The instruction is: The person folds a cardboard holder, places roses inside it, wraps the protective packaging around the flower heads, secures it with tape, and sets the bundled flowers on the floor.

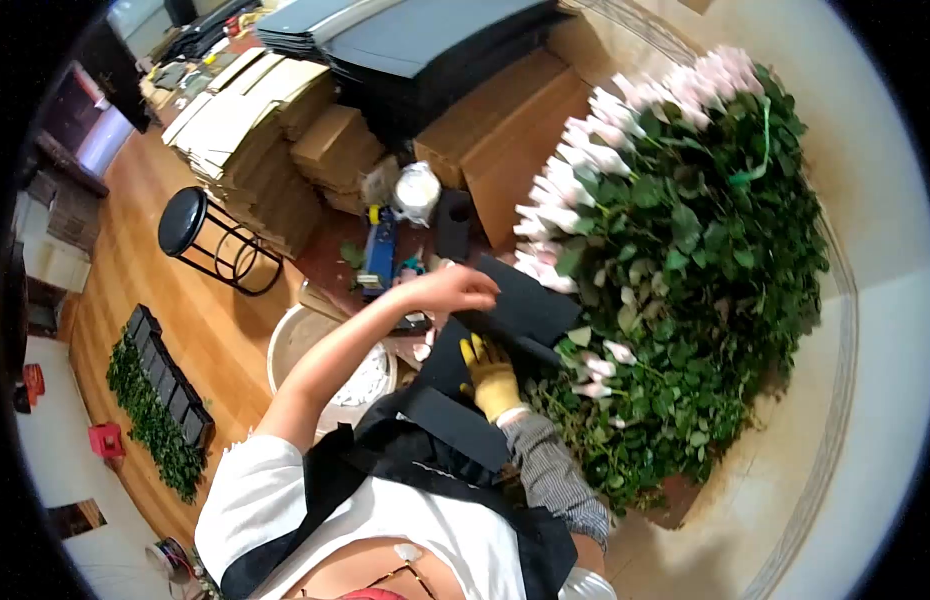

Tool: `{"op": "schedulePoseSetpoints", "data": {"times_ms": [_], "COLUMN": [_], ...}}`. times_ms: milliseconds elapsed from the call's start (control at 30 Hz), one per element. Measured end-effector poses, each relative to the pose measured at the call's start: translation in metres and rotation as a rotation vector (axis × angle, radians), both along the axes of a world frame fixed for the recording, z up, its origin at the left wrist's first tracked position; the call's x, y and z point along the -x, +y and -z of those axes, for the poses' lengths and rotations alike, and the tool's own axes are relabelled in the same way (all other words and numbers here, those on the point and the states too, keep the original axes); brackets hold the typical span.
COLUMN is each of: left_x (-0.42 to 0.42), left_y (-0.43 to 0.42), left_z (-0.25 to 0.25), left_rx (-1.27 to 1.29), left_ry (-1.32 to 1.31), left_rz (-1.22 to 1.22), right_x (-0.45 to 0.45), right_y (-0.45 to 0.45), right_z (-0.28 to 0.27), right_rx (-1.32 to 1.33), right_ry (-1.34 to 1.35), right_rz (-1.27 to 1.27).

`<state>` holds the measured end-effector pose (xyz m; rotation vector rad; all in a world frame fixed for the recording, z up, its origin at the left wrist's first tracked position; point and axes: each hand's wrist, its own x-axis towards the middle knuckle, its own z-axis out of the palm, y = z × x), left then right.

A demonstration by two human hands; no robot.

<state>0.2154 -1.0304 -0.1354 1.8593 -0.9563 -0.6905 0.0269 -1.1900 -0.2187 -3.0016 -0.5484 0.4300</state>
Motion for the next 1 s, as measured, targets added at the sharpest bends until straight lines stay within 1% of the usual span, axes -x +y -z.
{"op": "schedulePoseSetpoints", "data": {"times_ms": [33,67,100,133,167,233,300,333,367,467,500,533,567,633,700,767,833,900,933,967,1000], "left_x": [-0.012,-0.026,-0.051,-0.084,-0.110,-0.155,-0.175,-0.185,-0.195,-0.192,-0.182,-0.170,-0.176,-0.177,-0.165,-0.123,-0.072,-0.035,0.002,0.025,0.034], "left_y": [0.029,0.055,0.079,0.105,0.127,0.164,0.180,0.186,0.191,0.181,0.177,0.176,0.180,0.184,0.189,0.203,0.202,0.221,0.196,0.188,0.177], "left_z": [-0.026,-0.041,-0.041,-0.040,-0.050,-0.052,-0.033,-0.022,0.004,-0.001,-0.012,-0.027,-0.025,-0.033,-0.056,-0.088,-0.088,-0.044,-0.051,-0.018,-0.005], "left_rx": [0.074,-0.024,-0.178,-0.233,-0.226,-0.379,-0.631,-0.734,-0.896,-0.879,-0.869,-0.916,-0.885,-0.828,-0.919,-0.361,-0.220,-0.170,-0.063,-0.005,-0.279], "left_ry": [0.122,-0.094,-0.446,-0.715,-0.795,-1.084,-1.081,-0.932,-1.158,-1.193,-1.183,-1.276,-1.298,-1.269,-1.191,-1.550,-1.208,-0.458,0.002,0.318,0.480], "left_rz": [-0.139,-0.383,-0.559,-0.760,-0.909,-1.050,-1.058,-1.009,-1.013,-1.023,-1.028,-0.955,-0.951,-0.966,-1.040,-1.044,-1.142,-0.848,-0.750,-0.702,-0.435], "right_x": [0.002,0.004,0.002,0.000,0.000,0.000,0.000,0.000,-0.001,-0.003,0.001,0.003,0.001,-0.001,0.001,0.002,0.002,0.005,0.004,0.003,0.004], "right_y": [-0.001,-0.001,0.001,0.003,0.003,0.004,0.005,0.006,0.006,0.007,0.007,0.006,0.004,0.006,0.005,0.004,0.002,-0.001,-0.001,-0.001,-0.002], "right_z": [0.000,-0.004,-0.010,-0.014,-0.016,-0.017,-0.018,-0.022,-0.024,-0.026,-0.024,-0.021,-0.019,-0.022,-0.024,-0.026,-0.025,-0.015,-0.015,-0.016,-0.014], "right_rx": [-0.023,-0.027,-0.015,-0.002,-0.002,0.028,0.042,0.048,0.055,0.052,0.052,0.064,0.076,0.092,0.052,0.024,0.011,-0.030,-0.033,-0.036,-0.050], "right_ry": [-0.047,-0.049,-0.050,-0.050,-0.051,-0.015,-0.021,0.002,0.023,0.086,0.099,0.053,-0.002,0.029,-0.051,-0.020,-0.061,-0.051,-0.009,0.028,-0.025], "right_rz": [-0.010,-0.017,-0.017,-0.015,-0.016,-0.010,-0.005,-0.005,-0.005,0.013,0.024,0.001,-0.020,-0.015,-0.029,0.009,0.014,0.030,0.039,0.048,0.033]}}
